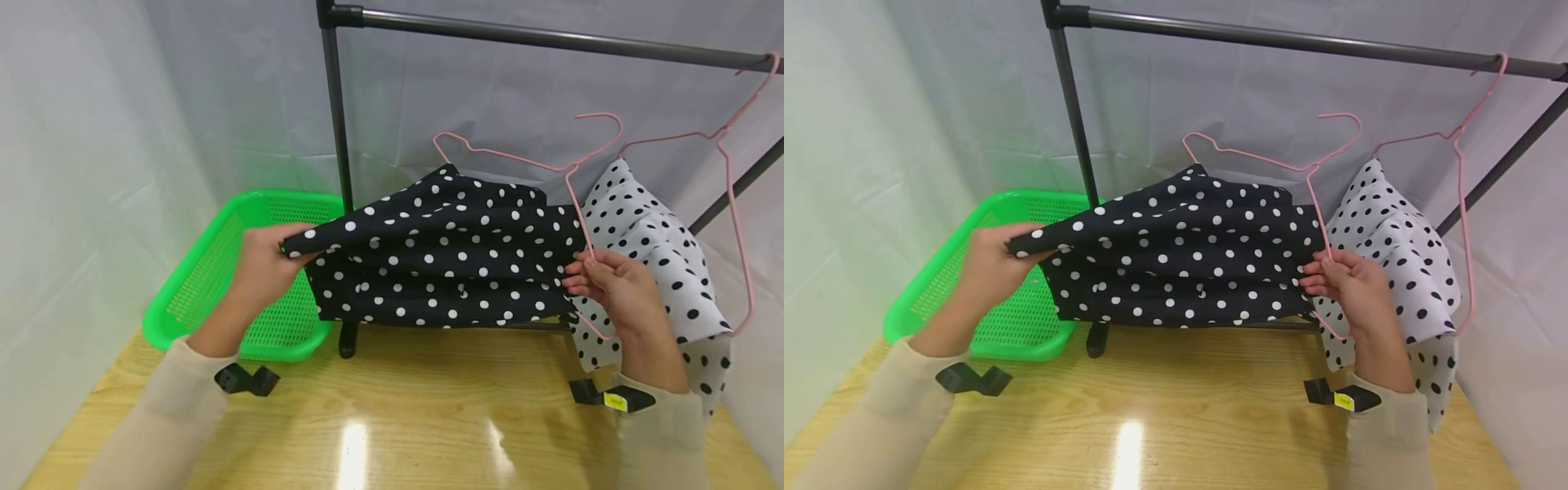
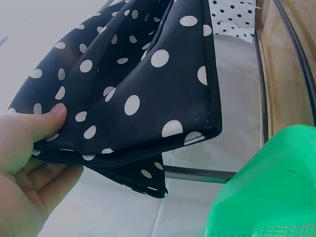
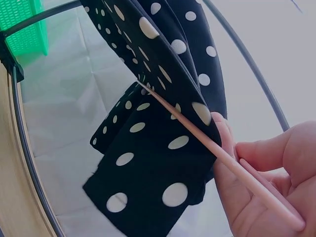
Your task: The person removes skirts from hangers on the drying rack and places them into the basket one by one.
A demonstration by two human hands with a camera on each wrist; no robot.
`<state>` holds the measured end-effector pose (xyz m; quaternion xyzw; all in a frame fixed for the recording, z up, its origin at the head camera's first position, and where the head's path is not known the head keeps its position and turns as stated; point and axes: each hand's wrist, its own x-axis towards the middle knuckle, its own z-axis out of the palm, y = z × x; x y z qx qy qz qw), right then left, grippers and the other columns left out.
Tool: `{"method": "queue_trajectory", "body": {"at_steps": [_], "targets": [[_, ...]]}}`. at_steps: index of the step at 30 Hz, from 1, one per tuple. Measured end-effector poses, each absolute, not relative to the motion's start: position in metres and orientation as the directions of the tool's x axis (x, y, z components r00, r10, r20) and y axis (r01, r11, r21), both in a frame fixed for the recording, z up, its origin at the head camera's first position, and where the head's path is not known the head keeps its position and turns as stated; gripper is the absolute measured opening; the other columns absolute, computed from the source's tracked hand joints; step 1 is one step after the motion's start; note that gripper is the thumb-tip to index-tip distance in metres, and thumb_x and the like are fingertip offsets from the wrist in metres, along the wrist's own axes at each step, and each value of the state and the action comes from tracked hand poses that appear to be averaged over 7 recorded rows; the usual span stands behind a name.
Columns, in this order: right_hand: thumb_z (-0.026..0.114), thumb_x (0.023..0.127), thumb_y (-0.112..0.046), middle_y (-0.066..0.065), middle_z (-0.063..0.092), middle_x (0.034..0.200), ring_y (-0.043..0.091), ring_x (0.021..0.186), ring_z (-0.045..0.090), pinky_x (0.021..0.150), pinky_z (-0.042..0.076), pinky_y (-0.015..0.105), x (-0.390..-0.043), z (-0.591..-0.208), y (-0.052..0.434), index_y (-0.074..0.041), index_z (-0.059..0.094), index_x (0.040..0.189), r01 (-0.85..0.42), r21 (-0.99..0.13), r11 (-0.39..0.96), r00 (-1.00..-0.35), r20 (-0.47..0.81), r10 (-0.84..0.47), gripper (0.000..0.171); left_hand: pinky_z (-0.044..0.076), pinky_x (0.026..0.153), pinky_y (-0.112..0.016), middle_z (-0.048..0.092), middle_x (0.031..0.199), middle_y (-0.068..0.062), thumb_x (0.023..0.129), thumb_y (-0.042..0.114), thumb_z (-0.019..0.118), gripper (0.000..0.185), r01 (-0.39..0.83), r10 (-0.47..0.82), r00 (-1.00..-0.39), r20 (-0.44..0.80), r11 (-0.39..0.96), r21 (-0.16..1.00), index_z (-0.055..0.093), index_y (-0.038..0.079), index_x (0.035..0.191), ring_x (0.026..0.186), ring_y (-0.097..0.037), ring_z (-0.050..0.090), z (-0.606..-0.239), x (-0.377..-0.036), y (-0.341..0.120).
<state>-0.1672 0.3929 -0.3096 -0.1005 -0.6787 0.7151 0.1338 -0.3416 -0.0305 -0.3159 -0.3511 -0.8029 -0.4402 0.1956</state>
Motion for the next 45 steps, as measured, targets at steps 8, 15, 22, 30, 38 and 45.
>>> {"method": "queue_trajectory", "body": {"at_steps": [8,15,22,30,38,45], "targets": [[0.055,0.099,-0.01,0.005,0.07,0.084,0.014,0.071,0.07,0.066,0.057,0.024,-0.167,-0.308,0.394,-0.002,0.063,0.098,-0.052,-0.997,-0.054,-0.946,0.032,0.324,0.011,0.043,0.064,-0.015,0.073,0.083,-0.015,0.079,-0.005,0.076,0.015,0.694,0.352,-0.72,0.598,0.375,0.615,0.076,-0.001,0.093,0.069,-0.018,0.067,-0.31,-0.343,-0.036],[0.055,0.098,-0.01,0.005,0.071,0.084,0.015,0.071,0.071,0.065,0.057,0.024,-0.167,-0.307,0.394,-0.003,0.064,0.097,-0.069,-0.995,-0.065,-0.95,0.046,0.31,0.011,0.045,0.067,-0.017,0.073,0.083,-0.001,0.082,0.003,0.076,0.016,0.541,0.255,-0.84,0.48,0.312,0.781,0.075,-0.002,0.098,0.073,0.005,0.057,-0.3,-0.344,-0.039],[0.055,0.098,-0.01,0.006,0.071,0.084,0.015,0.071,0.071,0.065,0.057,0.024,-0.169,-0.307,0.391,-0.002,0.065,0.098,-0.117,-0.992,-0.051,-0.955,0.098,0.279,0.012,0.048,0.072,-0.023,0.067,0.079,0.014,0.085,0.001,0.074,0.018,0.33,0.119,-0.937,0.329,-0.016,0.944,0.074,0.019,0.084,0.083,-0.011,0.06,-0.295,-0.346,-0.037],[0.055,0.098,-0.01,0.006,0.072,0.084,0.014,0.07,0.07,0.065,0.057,0.023,-0.169,-0.306,0.391,-0.001,0.065,0.096,-0.128,-0.99,-0.052,-0.957,0.11,0.268,0.013,0.048,0.07,-0.022,0.066,0.071,0.007,0.084,-0.008,0.069,0.029,0.248,0.0,-0.967,0.254,-0.216,0.945,0.072,0.019,0.076,0.078,-0.012,0.059,-0.291,-0.35,-0.035],[0.055,0.098,-0.008,0.005,0.07,0.082,0.014,0.07,0.07,0.064,0.057,0.024,-0.17,-0.305,0.393,-0.002,0.066,0.095,-0.108,-0.993,-0.043,-0.962,0.093,0.257,0.013,0.043,0.07,-0.023,0.062,0.068,0.006,0.083,-0.007,0.071,0.025,0.255,-0.145,-0.964,0.221,-0.288,0.923,0.066,0.015,0.071,0.076,-0.013,0.054,-0.28,-0.354,-0.04],[0.056,0.098,-0.009,0.001,0.068,0.079,0.011,0.068,0.068,0.063,0.056,0.022,-0.173,-0.305,0.39,-0.008,0.066,0.094,-0.023,-0.995,0.095,-0.962,0.048,0.27,0.011,0.042,0.07,-0.023,0.056,0.067,0.001,0.082,-0.012,0.069,0.023,0.282,-0.145,-0.959,0.243,-0.413,0.866,0.061,0.008,0.073,0.075,-0.015,0.052,-0.267,-0.36,-0.04]]}}
